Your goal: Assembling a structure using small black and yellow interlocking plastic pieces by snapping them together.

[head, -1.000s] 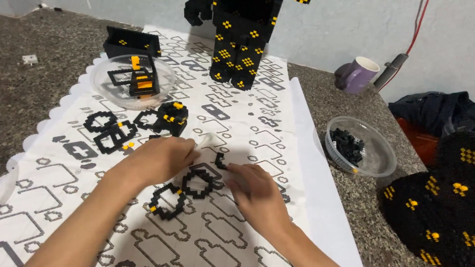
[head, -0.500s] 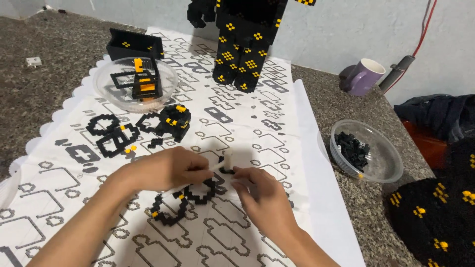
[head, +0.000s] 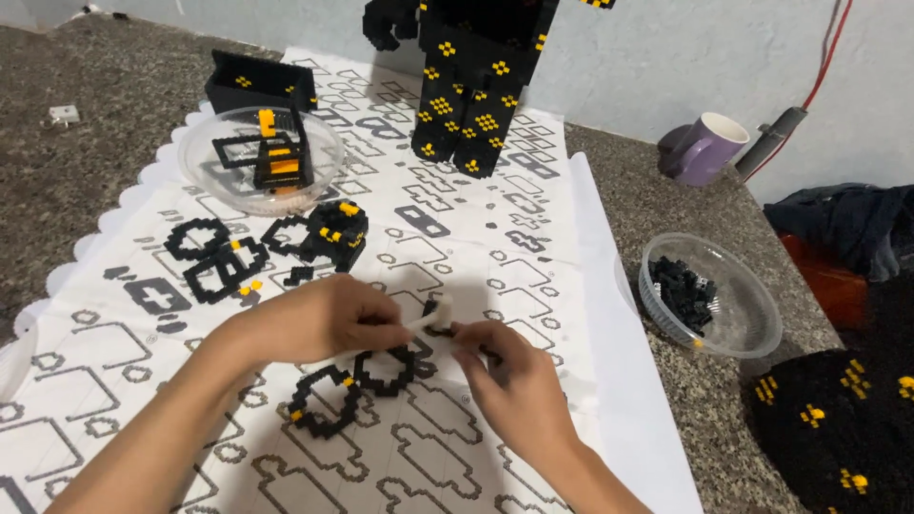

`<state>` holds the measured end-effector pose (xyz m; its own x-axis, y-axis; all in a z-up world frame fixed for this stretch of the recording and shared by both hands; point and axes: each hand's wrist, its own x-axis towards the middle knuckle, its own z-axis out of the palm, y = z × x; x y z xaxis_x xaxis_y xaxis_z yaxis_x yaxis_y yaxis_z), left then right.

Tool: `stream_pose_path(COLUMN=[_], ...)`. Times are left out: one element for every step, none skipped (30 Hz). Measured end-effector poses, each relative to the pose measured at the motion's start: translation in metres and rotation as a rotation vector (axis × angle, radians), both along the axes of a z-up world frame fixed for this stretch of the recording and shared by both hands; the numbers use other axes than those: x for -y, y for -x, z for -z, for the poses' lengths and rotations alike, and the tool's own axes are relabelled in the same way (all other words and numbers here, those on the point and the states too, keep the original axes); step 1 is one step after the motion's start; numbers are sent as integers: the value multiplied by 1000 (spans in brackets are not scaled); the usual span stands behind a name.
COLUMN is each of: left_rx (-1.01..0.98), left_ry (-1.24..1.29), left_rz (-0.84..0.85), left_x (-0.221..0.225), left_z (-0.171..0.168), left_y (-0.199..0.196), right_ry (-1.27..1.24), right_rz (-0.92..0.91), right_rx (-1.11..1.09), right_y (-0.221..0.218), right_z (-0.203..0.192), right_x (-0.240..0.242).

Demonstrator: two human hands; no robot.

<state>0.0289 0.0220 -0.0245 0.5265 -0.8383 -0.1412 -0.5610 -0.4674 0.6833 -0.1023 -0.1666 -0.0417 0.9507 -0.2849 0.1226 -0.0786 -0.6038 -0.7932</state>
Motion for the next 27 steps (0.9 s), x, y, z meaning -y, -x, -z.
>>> stream_pose_path(left_rx=[0,13,26,19,54,96,97,20,-57,-60,-42,-15,-9,-51,-93,-95,-9,81,83,145,210,207,225,243,241,242,242], left_ry=[0,147,294,293,101,-89,-88,33,153,152,88,26,28,24,19,19,118,219,221,-7,-234,-233,-242,-250,-249,-251,-253], left_rz=[0,52,105,104,12,-78,-78,-26,27,23,27,33,32,-23,-78,-78,-94,-105,-100,-249,-398,-396,-436,-476,-474,-466,-459], left_x=[-2,-3,-4,-3,-3,-2,-3,-4,-6,-6,-7,-6,-6,-5,-4,-5,-6,-5,-2,0,2,3,4,5,6,7,8], left_z=[4,8,12,6,-1,-9,-4,1,7,10,11,12,5,-1,-7,-7,-8,-9,-15,-20,-24,-21,-18,-15,-15,-15,-15], left_y=[-1,-3,-5,0,4,5,2,0,-3,-3,-4,-7,-5,-3,-1,0,1,1,4,8,13,13,14,14,15,15,16], right_ry=[0,-51,-102,-104,-130,-154,-153,-145,-138,-139,-112,-83,-80,-53,-27,-26,-22,-17,-15,26,67,69,77,85,87,50,12], right_rz=[0,8,16,16,46,75,75,58,41,38,34,32,30,30,30,30,-2,-30,-25,-12,2,4,-7,-18,-17,5,27], right_rx=[0,10,20,13,-17,-39,-37,-12,13,10,4,8,14,-4,-22,-24,-3,22,25,13,1,-2,26,55,53,38,22], right_y=[0,0,0,1,1,-1,-2,-2,-1,0,1,-1,-1,0,1,1,2,2,0,0,0,-1,-2,-3,-3,-4,-4], right_z=[-2,-4,-5,-5,-5,-6,-5,-4,-3,-2,-2,-3,-4,-4,-4,-3,-1,-1,0,2,4,6,8,9,9,8,7], right_x=[-1,-1,-1,-1,0,1,2,3,3,2,1,1,1,0,0,0,0,2,3,3,3,4,5,6,5,4,3])
